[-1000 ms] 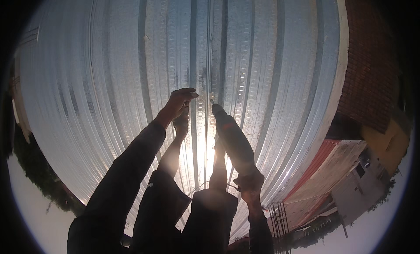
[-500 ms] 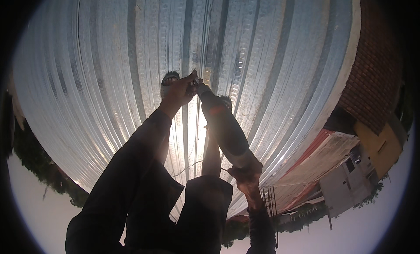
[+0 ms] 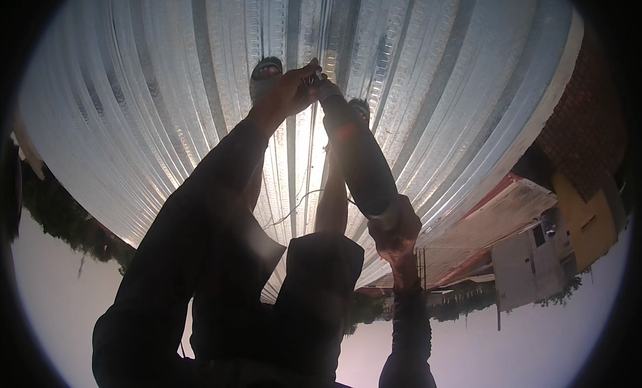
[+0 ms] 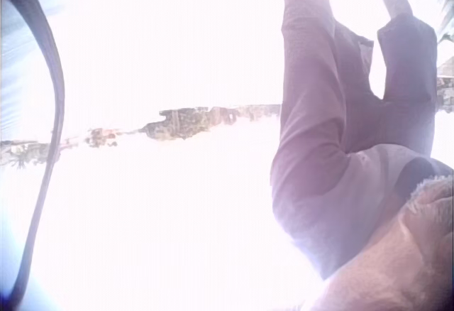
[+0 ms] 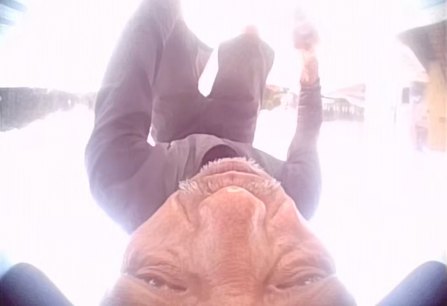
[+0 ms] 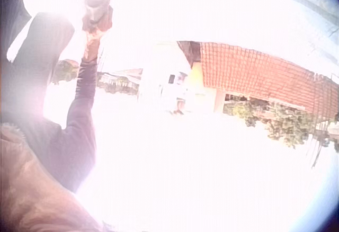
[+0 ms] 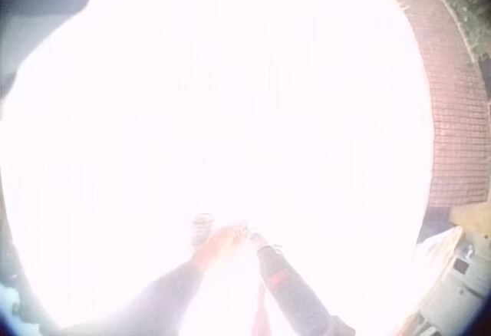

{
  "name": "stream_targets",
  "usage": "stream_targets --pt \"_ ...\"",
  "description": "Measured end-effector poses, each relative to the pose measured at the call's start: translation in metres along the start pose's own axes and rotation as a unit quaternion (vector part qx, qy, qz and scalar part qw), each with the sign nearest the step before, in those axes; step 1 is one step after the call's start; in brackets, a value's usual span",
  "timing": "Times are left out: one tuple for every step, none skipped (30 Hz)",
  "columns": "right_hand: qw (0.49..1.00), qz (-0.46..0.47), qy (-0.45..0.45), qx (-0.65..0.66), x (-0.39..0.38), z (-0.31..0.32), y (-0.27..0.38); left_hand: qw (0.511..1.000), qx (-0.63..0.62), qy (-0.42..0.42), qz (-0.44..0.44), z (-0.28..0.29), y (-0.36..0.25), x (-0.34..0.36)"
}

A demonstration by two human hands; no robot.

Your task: The person secures a corrugated metal roof sheet using a corded drill and a crimping tool. They drill pilot holes, insert fasteners, and crimp them to hold the sheet in place on the roof structure.

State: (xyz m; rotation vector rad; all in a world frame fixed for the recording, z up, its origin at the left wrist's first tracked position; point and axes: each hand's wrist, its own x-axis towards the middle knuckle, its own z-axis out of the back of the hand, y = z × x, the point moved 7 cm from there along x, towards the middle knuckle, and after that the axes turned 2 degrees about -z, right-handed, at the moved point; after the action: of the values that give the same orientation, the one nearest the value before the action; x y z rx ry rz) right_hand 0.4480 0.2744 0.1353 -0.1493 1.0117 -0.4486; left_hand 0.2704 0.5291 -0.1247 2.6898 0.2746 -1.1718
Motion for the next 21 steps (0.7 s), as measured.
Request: stream_targets --pt "0.985 0.147 0.052 -0.075 0.035 -0.009 -0.021 0.999 0.026 -0.037 0.004 -0.007 -0.003 0.009" --pt "0.947 0.300 0.062 -0.094 0.028 -0.012 -0.008 0.995 0.053 -0.079 0.007 -0.010 -0.002 0.013" --pt "0.886 0.446 0.060 -0.109 0.013 -0.010 0.003 0.989 0.085 -0.124 -0.002 -0.016 -0.002 0.014" --pt "0.804 0.591 0.013 -0.064 -0.037 0.001 0.062 0.978 0.118 -0.171 -0.014 -0.023 -0.007 0.015" --pt "0.694 0.718 -0.038 -0.016 -0.077 0.011 0.093 0.965 0.152 -0.213 -0.025 -0.029 -0.012 0.016" --pt "0.713 0.699 -0.042 -0.029 -0.075 0.008 0.093 0.953 0.198 -0.227 -0.028 -0.033 -0.015 0.018" --pt "0.747 0.664 -0.033 -0.019 -0.071 0.004 0.090 0.939 0.242 -0.242 -0.031 -0.031 -0.019 0.022" --pt "0.779 0.627 -0.024 -0.009 -0.069 0.000 0.085 0.923 0.286 -0.255 -0.033 -0.028 -0.020 0.021" --pt "0.807 0.591 -0.021 0.004 -0.065 -0.004 0.083 0.920 0.281 -0.270 -0.035 -0.024 -0.019 0.021" --pt "0.827 0.561 -0.022 0.019 -0.060 -0.009 0.086 0.918 0.277 -0.281 -0.046 -0.021 -0.021 0.025" --pt "0.846 0.531 -0.022 0.035 -0.054 -0.013 0.088 0.915 0.272 -0.291 -0.057 -0.019 -0.022 0.027" --pt "0.861 0.505 -0.026 0.055 -0.044 -0.016 0.095 0.918 0.270 -0.287 -0.048 -0.003 -0.022 0.033" --pt "0.876 0.475 -0.031 0.076 -0.032 -0.018 0.098 0.900 0.302 -0.305 -0.068 0.002 -0.025 0.033" --pt "0.878 0.461 0.021 0.124 -0.014 -0.029 0.091 0.899 0.312 -0.294 -0.089 -0.001 -0.024 0.035" --pt "0.877 0.443 0.072 0.174 0.004 -0.042 0.084 0.870 0.382 -0.300 -0.088 -0.001 -0.023 0.034" --pt "0.870 0.423 0.125 0.220 0.020 -0.055 0.079 0.836 0.453 -0.284 -0.122 0.009 -0.024 0.031" --pt "0.841 0.438 0.194 0.251 0.035 -0.072 0.073 0.795 0.520 -0.271 -0.156 0.016 -0.023 0.028" --pt "0.823 0.531 0.123 0.160 0.025 -0.067 0.094 0.796 0.514 -0.289 -0.136 0.034 -0.019 0.024" --pt "0.787 0.611 0.047 0.068 0.007 -0.063 0.124 0.797 0.508 -0.305 -0.113 0.046 -0.014 0.019" --pt "0.736 0.676 -0.033 -0.025 -0.008 -0.063 0.145 0.789 0.526 -0.295 -0.118 0.047 -0.012 0.015" --pt "0.744 0.666 -0.034 -0.044 0.000 -0.071 0.151 0.780 0.545 -0.284 -0.122 0.047 -0.008 0.010"
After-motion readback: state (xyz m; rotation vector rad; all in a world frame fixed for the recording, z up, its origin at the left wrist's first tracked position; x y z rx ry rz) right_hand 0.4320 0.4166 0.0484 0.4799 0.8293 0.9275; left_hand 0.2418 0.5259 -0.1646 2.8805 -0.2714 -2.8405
